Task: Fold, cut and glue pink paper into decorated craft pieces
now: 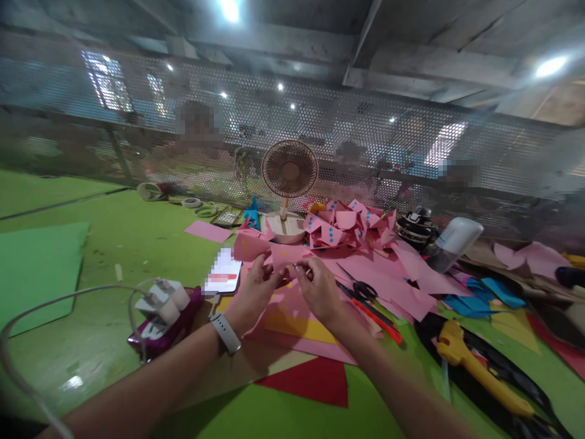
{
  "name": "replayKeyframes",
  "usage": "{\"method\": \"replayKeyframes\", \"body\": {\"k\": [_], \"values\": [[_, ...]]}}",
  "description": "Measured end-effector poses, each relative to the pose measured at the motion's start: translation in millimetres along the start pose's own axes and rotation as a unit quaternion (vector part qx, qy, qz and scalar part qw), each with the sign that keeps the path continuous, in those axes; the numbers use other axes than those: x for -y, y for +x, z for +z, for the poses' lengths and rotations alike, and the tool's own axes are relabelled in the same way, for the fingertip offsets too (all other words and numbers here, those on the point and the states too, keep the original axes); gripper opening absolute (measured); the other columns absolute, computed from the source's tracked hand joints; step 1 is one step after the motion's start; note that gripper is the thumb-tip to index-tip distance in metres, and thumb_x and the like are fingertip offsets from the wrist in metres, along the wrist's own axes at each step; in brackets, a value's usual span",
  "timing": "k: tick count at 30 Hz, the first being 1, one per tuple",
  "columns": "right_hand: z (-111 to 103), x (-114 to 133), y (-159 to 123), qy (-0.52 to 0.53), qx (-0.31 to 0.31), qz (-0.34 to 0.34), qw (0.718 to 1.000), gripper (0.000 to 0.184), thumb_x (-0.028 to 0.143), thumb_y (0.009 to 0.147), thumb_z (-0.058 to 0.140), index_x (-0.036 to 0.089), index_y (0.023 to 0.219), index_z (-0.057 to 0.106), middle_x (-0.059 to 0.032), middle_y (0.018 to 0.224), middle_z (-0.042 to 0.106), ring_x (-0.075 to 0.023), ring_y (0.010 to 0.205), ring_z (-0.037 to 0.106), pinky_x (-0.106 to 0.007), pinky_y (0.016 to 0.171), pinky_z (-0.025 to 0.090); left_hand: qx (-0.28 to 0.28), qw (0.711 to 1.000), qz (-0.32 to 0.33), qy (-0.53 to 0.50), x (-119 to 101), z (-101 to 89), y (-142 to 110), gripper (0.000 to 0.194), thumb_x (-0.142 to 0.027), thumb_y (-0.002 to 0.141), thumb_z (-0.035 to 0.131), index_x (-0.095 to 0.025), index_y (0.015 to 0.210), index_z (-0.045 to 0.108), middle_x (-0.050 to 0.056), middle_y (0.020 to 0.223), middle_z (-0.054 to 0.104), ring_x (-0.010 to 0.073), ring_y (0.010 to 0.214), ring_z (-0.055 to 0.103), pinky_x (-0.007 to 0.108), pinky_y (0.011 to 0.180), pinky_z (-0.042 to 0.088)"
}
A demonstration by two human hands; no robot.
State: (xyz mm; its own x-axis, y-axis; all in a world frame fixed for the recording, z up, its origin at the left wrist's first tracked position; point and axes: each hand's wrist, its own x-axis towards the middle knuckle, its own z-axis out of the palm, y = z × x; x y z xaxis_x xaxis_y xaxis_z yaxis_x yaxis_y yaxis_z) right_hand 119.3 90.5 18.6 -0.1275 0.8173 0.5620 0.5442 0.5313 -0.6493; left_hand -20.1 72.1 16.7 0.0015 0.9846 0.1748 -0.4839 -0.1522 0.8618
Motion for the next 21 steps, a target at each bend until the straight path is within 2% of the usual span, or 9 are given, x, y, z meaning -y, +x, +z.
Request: {"method": "replayKeyframes", "body": {"k": [4, 9, 16, 21], "values": [[0.1, -0.8, -1.2, -0.006, 0.0, -0.016, 1.0, 0.019, 0.03, 0.085, 0.049, 0.017, 0.093, 0.06, -0.0062, 0.087, 0.063, -0.0167, 0.073, 0.056, -0.029, 0.065, 0.045, -0.002, 1.0, -0.003, -0.017, 0.8, -0.9, 1.3, 0.054, -0.014, 0.075, 0.065, -0.021, 0.119, 0.035, 0.0, 0.081, 0.061, 0.0129, 0.074, 0.062, 0.036, 0.083, 0.05], [-0.1, -2.1, -1.9, -0.014, 0.007, -0.022, 1.0, 0.017, 0.029, 0.085, 0.049, 0.017, 0.091, 0.06, -0.0058, 0.085, 0.062, -0.0165, 0.072, 0.055, -0.028, 0.065, 0.044, -0.012, 1.0, -0.024, -0.015, 1.5, -2.7, 1.1, 0.052, -0.011, 0.074, 0.065, -0.022, 0.117, 0.037, 0.001, 0.089, 0.057, 0.0121, 0.076, 0.061, 0.039, 0.084, 0.05], [-1.0, -0.3, -0.6, -0.005, 0.022, 0.005, 1.0, 0.018, 0.03, 0.085, 0.048, 0.017, 0.089, 0.059, -0.0054, 0.084, 0.062, -0.0151, 0.064, 0.054, -0.028, 0.06, 0.044, -0.028, 0.999, -0.046, -0.001, -3.7, -1.9, -0.9, 0.05, -0.009, 0.073, 0.066, -0.022, 0.114, 0.04, 0.003, 0.091, 0.054, 0.0127, 0.079, 0.061, 0.039, 0.083, 0.051], [-1.4, -2.6, -0.7, 0.019, 0.031, 0.031, 0.999, 0.02, 0.034, 0.086, 0.046, 0.018, 0.089, 0.058, -0.0047, 0.081, 0.063, -0.014, 0.058, 0.054, -0.026, 0.054, 0.043, -0.01, 0.999, -0.048, -0.002, -5.1, -2.5, -0.6, 0.048, -0.009, 0.073, 0.066, -0.022, 0.111, 0.04, 0.003, 0.092, 0.056, 0.012, 0.075, 0.062, 0.038, 0.081, 0.052]]}}
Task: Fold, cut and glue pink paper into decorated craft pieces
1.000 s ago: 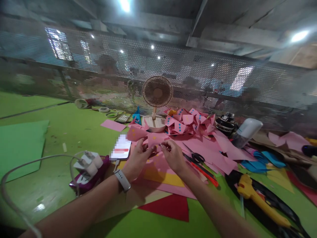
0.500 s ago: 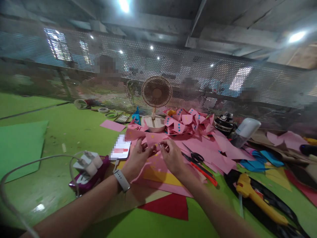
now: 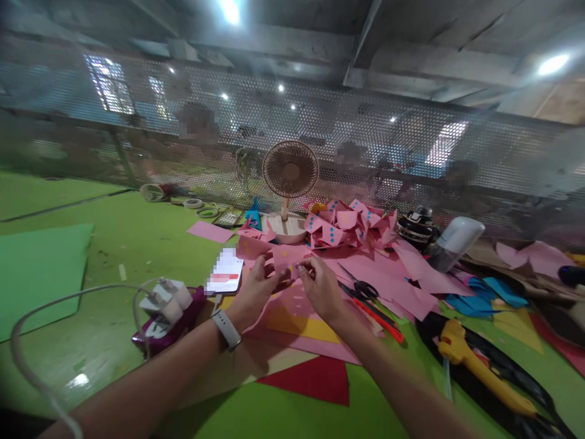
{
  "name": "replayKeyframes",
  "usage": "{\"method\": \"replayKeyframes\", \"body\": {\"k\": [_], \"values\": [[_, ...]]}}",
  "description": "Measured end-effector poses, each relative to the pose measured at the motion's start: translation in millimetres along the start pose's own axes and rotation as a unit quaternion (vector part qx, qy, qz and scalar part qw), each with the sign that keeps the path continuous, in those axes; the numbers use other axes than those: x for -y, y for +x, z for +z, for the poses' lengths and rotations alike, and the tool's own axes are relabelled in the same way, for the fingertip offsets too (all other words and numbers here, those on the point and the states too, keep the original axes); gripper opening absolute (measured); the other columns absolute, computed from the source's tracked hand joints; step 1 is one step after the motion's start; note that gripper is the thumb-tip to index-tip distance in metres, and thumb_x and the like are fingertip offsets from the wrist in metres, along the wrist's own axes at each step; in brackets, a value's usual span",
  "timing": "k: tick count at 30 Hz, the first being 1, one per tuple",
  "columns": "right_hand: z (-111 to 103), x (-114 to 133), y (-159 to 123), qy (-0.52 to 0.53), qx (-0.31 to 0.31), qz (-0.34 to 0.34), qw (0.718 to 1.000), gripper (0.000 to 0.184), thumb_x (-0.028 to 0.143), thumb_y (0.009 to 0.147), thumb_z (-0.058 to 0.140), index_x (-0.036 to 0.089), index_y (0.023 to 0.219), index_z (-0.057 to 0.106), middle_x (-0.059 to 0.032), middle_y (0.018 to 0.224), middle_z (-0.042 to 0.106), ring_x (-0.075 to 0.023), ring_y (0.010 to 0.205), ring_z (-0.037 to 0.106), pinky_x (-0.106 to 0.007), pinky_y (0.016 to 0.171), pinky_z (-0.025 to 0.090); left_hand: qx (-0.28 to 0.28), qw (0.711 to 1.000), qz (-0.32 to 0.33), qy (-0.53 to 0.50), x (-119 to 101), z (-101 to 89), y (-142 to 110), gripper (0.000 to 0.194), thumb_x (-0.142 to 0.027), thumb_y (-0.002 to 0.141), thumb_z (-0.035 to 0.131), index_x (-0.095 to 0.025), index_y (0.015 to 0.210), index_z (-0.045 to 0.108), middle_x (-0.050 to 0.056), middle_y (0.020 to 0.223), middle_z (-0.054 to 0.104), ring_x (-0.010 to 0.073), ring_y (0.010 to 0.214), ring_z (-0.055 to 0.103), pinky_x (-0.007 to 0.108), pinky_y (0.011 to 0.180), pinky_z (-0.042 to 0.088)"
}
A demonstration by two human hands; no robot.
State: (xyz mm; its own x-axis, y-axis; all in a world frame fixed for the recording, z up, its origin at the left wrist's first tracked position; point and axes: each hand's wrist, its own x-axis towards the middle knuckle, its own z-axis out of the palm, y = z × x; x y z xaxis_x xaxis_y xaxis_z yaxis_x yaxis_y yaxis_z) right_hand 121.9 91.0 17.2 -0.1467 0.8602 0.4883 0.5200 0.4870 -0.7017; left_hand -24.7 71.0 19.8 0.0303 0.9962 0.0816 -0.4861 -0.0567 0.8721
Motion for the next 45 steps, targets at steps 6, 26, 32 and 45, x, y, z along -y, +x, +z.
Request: {"method": "replayKeyframes", "body": {"k": [6, 26, 32, 45], "values": [[-0.4, -0.1, 1.1, 0.02, 0.004, 0.014, 1.0, 0.021, 0.035, 0.086, 0.046, 0.017, 0.086, 0.058, -0.004, 0.076, 0.062, -0.0138, 0.056, 0.054, -0.025, 0.052, 0.043, -0.001, 1.0, -0.006, -0.012, 2.3, -2.5, 3.8, 0.046, -0.009, 0.071, 0.069, -0.02, 0.108, 0.043, 0.001, 0.087, 0.058, 0.0115, 0.075, 0.062, 0.037, 0.083, 0.052], [-2.7, 2.5, 1.1, 0.006, -0.013, 0.014, 1.0, 0.018, 0.032, 0.084, 0.046, 0.019, 0.085, 0.059, -0.0019, 0.073, 0.063, -0.0141, 0.057, 0.056, -0.026, 0.052, 0.045, 0.025, 0.998, -0.042, 0.029, -1.2, -4.3, 4.5, 0.033, -0.025, 0.059, 0.08, -0.015, 0.075, 0.053, 0.002, 0.076, 0.065, 0.0168, 0.077, 0.064, 0.034, 0.078, 0.05], [-3.7, 3.0, 0.9, -0.061, -0.06, -0.036, 0.996, 0.016, 0.031, 0.083, 0.049, 0.018, 0.087, 0.057, -0.006, 0.085, 0.061, -0.0174, 0.071, 0.056, -0.032, 0.066, 0.045, 0.013, 0.998, -0.047, 0.041, 0.0, -7.4, 6.1, 0.033, -0.028, 0.056, 0.081, -0.016, 0.069, 0.053, -0.001, 0.073, 0.06, 0.0145, 0.075, 0.061, 0.031, 0.071, 0.05], [3.4, -1.3, 5.6, 0.227, -0.056, 0.071, 0.97, 0.039, 0.041, 0.075, 0.06, 0.019, 0.103, 0.044, 0.0052, 0.068, 0.052, -0.0086, 0.046, 0.05, -0.021, 0.041, 0.043, 0.022, 0.996, -0.082, 0.014, 2.3, -10.3, 6.4, 0.042, -0.026, 0.054, 0.083, -0.017, 0.07, 0.045, -0.002, 0.073, 0.054, 0.0118, 0.072, 0.059, 0.024, 0.066, 0.047]]}}
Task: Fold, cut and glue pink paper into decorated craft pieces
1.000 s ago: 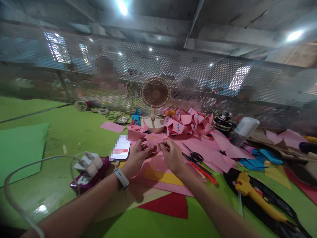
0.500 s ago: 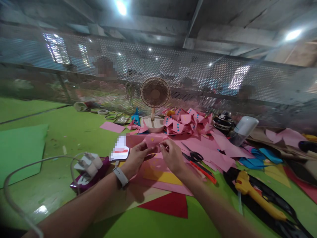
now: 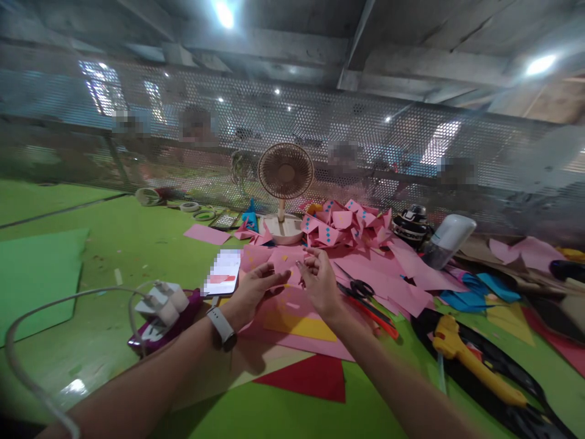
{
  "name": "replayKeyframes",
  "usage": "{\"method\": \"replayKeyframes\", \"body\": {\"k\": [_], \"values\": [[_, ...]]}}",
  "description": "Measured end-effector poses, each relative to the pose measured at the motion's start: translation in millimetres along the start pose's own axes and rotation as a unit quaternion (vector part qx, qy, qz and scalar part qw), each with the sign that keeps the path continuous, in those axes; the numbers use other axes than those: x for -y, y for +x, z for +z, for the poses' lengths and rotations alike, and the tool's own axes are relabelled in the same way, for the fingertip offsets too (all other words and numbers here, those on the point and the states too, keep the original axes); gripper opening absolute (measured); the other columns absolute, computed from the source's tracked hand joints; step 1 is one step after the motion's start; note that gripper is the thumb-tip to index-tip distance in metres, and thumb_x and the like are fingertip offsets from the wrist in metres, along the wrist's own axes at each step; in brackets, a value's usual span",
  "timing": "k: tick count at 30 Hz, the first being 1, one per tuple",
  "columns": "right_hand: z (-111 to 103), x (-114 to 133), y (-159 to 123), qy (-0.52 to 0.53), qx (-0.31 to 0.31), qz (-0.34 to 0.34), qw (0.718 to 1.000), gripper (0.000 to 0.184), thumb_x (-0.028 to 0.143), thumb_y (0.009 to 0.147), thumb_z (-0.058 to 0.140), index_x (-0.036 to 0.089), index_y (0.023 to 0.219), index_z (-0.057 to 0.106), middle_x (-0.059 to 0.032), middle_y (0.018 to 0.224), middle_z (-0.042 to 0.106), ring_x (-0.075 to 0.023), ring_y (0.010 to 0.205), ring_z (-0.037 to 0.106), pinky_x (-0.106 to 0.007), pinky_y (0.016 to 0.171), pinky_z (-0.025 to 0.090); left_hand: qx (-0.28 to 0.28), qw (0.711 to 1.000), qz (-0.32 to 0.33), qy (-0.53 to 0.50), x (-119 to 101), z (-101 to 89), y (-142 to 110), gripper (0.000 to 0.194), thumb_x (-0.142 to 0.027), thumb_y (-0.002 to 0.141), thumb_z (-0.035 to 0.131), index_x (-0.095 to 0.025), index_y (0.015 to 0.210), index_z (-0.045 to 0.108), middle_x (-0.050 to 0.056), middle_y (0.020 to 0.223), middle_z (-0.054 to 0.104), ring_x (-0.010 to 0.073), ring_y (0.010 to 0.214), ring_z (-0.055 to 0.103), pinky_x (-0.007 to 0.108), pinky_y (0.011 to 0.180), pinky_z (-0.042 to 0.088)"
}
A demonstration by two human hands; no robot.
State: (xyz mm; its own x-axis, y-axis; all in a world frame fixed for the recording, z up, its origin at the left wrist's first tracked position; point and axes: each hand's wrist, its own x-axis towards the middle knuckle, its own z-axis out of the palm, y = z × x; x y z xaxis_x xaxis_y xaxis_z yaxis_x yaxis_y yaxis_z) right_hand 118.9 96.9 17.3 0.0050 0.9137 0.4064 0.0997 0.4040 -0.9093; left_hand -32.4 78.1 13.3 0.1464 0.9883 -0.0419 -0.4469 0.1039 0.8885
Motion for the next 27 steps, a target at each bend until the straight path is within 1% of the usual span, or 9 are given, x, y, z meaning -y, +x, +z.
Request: {"method": "replayKeyframes", "body": {"k": [7, 12, 18, 21, 24, 27], "values": [[2.4, -1.3, -2.6, 0.012, -0.027, -0.005, 1.0, 0.037, 0.041, 0.076, 0.062, 0.02, 0.101, 0.044, 0.0041, 0.073, 0.052, -0.0088, 0.048, 0.053, -0.022, 0.043, 0.047, -0.022, 0.999, -0.012, -0.02, -0.2, 2.9, -2.5, 0.044, -0.023, 0.055, 0.083, -0.019, 0.084, 0.05, -0.001, 0.08, 0.058, 0.0119, 0.075, 0.062, 0.022, 0.065, 0.047], [3.7, -1.8, -4.1, 0.014, -0.037, -0.008, 0.999, 0.038, 0.041, 0.075, 0.062, 0.02, 0.101, 0.045, 0.0033, 0.075, 0.052, -0.0088, 0.049, 0.053, -0.022, 0.043, 0.049, -0.041, 0.999, -0.018, -0.018, -0.4, 3.4, -1.0, 0.05, -0.021, 0.056, 0.083, -0.018, 0.093, 0.05, -0.001, 0.076, 0.061, 0.0109, 0.068, 0.062, 0.021, 0.063, 0.046], [3.6, -0.7, -4.0, 0.021, -0.038, -0.011, 0.999, 0.037, 0.043, 0.075, 0.062, 0.02, 0.099, 0.045, 0.0032, 0.076, 0.05, -0.0088, 0.051, 0.054, -0.022, 0.043, 0.05, -0.037, 0.999, -0.013, -0.003, -2.9, 5.3, -3.2, 0.045, -0.022, 0.056, 0.083, -0.018, 0.087, 0.051, -0.001, 0.077, 0.062, 0.0115, 0.068, 0.063, 0.021, 0.061, 0.046], [3.8, -2.0, -3.8, 0.018, -0.04, -0.012, 0.999, 0.036, 0.043, 0.076, 0.061, 0.02, 0.099, 0.045, 0.0028, 0.076, 0.051, -0.0089, 0.05, 0.053, -0.023, 0.043, 0.05, -0.028, 1.0, -0.012, -0.004, -3.2, 6.0, -3.6, 0.046, -0.023, 0.058, 0.082, -0.018, 0.091, 0.051, 0.0, 0.079, 0.063, 0.0134, 0.069, 0.065, 0.023, 0.061, 0.048], [2.7, -3.2, -3.6, -0.023, -0.043, -0.023, 0.999, 0.035, 0.042, 0.078, 0.059, 0.02, 0.102, 0.046, 0.0006, 0.079, 0.053, -0.0107, 0.054, 0.054, -0.025, 0.046, 0.049, -0.026, 1.0, 0.002, -0.003, -1.9, 5.1, -1.5, 0.049, -0.023, 0.058, 0.082, -0.017, 0.095, 0.051, 0.0, 0.074, 0.063, 0.0133, 0.065, 0.065, 0.025, 0.064, 0.049], [-1.2, 0.1, -2.8, -0.13, -0.063, -0.081, 0.986, 0.03, 0.037, 0.078, 0.059, 0.018, 0.1, 0.051, -0.0035, 0.087, 0.055, -0.0144, 0.069, 0.056, -0.029, 0.06, 0.05, -0.034, 0.999, 0.03, 0.018, -0.1, 2.5, 1.7, 0.052, -0.024, 0.057, 0.082, -0.015, 0.097, 0.05, -0.002, 0.068, 0.062, 0.0121, 0.064, 0.063, 0.025, 0.067, 0.048]]}}
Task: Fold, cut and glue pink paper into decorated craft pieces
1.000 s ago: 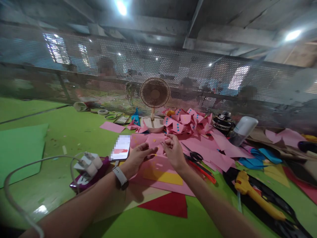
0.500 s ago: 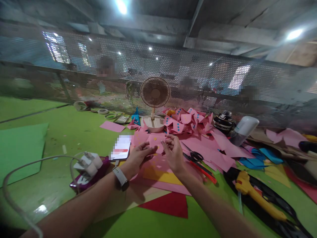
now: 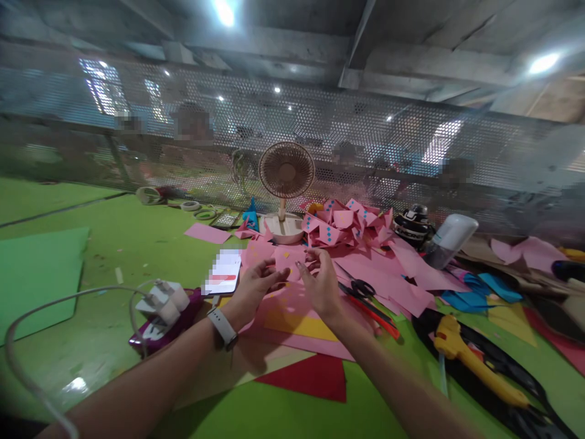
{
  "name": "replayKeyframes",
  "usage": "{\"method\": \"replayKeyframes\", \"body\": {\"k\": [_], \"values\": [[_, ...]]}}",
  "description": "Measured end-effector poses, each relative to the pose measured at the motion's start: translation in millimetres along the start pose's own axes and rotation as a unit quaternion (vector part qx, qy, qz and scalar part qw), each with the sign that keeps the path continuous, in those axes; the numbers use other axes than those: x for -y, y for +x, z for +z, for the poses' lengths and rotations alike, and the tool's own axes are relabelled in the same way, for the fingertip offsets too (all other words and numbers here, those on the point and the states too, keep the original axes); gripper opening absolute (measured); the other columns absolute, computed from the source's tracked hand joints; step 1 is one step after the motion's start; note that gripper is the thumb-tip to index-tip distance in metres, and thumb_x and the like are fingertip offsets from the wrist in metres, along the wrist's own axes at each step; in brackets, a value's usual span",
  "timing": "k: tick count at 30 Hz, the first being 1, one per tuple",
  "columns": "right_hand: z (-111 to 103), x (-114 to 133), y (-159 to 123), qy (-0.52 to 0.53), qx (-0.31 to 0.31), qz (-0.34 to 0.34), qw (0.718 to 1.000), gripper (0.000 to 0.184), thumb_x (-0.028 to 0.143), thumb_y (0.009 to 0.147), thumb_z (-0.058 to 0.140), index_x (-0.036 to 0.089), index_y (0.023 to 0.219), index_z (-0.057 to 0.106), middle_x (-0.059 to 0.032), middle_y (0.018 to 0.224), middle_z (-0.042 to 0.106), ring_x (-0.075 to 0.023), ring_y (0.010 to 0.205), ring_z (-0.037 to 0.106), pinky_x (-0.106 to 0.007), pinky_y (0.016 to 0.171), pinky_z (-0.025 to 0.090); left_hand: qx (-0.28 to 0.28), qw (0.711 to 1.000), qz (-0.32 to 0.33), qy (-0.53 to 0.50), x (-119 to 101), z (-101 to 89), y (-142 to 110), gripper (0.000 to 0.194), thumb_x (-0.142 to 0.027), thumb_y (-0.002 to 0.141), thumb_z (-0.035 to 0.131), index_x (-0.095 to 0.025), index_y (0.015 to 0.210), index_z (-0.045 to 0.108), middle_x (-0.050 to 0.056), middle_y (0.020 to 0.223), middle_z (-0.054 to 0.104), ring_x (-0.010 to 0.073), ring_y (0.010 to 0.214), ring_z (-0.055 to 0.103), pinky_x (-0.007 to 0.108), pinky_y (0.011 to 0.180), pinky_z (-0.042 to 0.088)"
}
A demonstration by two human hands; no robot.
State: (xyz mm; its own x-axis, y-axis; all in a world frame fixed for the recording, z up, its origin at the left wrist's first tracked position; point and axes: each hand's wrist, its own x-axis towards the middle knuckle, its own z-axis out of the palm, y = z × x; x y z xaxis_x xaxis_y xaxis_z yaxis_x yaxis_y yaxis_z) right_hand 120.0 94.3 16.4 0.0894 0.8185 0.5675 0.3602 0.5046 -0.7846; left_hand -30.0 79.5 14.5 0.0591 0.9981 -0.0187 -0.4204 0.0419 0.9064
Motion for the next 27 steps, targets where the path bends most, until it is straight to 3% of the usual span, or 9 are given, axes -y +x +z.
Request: {"method": "replayKeyframes", "body": {"k": [2, 7, 12, 16, 27], "values": [[-4.5, 4.4, 1.8, -0.057, -0.007, -0.046, 0.997, 0.024, 0.034, 0.08, 0.058, 0.018, 0.097, 0.055, -0.0046, 0.088, 0.057, -0.0153, 0.074, 0.055, -0.03, 0.066, 0.048, -0.003, 1.0, 0.022, 0.014, 0.7, -1.6, 1.6, 0.052, -0.025, 0.058, 0.082, -0.015, 0.098, 0.05, -0.004, 0.065, 0.06, 0.0115, 0.064, 0.062, 0.025, 0.066, 0.047], [-11.6, 17.4, 2.9, -0.094, 0.014, -0.092, 0.991, 0.022, 0.033, 0.083, 0.054, 0.018, 0.097, 0.061, -0.0044, 0.084, 0.059, -0.0143, 0.068, 0.054, -0.027, 0.063, 0.045, 0.0, 0.999, 0.043, 0.026, -0.6, -2.5, 1.4, 0.053, -0.029, 0.056, 0.082, -0.015, 0.097, 0.052, -0.006, 0.061, 0.057, 0.0112, 0.063, 0.058, 0.023, 0.063, 0.042], [-9.1, 15.2, 1.0, -0.089, 0.114, -0.008, 0.989, 0.022, 0.034, 0.084, 0.051, 0.018, 0.078, 0.064, -0.0017, 0.068, 0.063, -0.0132, 0.057, 0.054, -0.026, 0.056, 0.042, 0.024, 0.997, 0.062, 0.025, -2.3, -1.3, 0.7, 0.051, -0.029, 0.057, 0.081, -0.015, 0.097, 0.052, -0.007, 0.059, 0.055, 0.01, 0.061, 0.056, 0.022, 0.062, 0.039], [-9.1, 7.3, 4.2, -0.028, 0.139, 0.05, 0.989, 0.025, 0.037, 0.082, 0.051, 0.016, 0.076, 0.062, -0.0013, 0.063, 0.063, -0.0109, 0.048, 0.051, -0.023, 0.047, 0.04, 0.044, 0.996, 0.076, 0.023, -1.3, -2.0, 3.3, 0.051, -0.027, 0.058, 0.08, -0.015, 0.098, 0.051, -0.007, 0.06, 0.056, 0.0099, 0.062, 0.056, 0.022, 0.062, 0.038], [-10.6, 8.4, 7.6, 0.027, 0.181, 0.083, 0.98, 0.025, 0.039, 0.077, 0.056, 0.015, 0.074, 0.062, -0.0029, 0.064, 0.065, -0.0096, 0.046, 0.05, -0.022, 0.045, 0.041, 0.058, 0.995, 0.081, 0.025, -2.8, -2.3, 1.5, 0.054, -0.028, 0.061, 0.079, -0.015, 0.106, 0.051, 0.0, 0.072, 0.065, 0.0143, 0.071, 0.061, 0.026, 0.07, 0.042]]}}
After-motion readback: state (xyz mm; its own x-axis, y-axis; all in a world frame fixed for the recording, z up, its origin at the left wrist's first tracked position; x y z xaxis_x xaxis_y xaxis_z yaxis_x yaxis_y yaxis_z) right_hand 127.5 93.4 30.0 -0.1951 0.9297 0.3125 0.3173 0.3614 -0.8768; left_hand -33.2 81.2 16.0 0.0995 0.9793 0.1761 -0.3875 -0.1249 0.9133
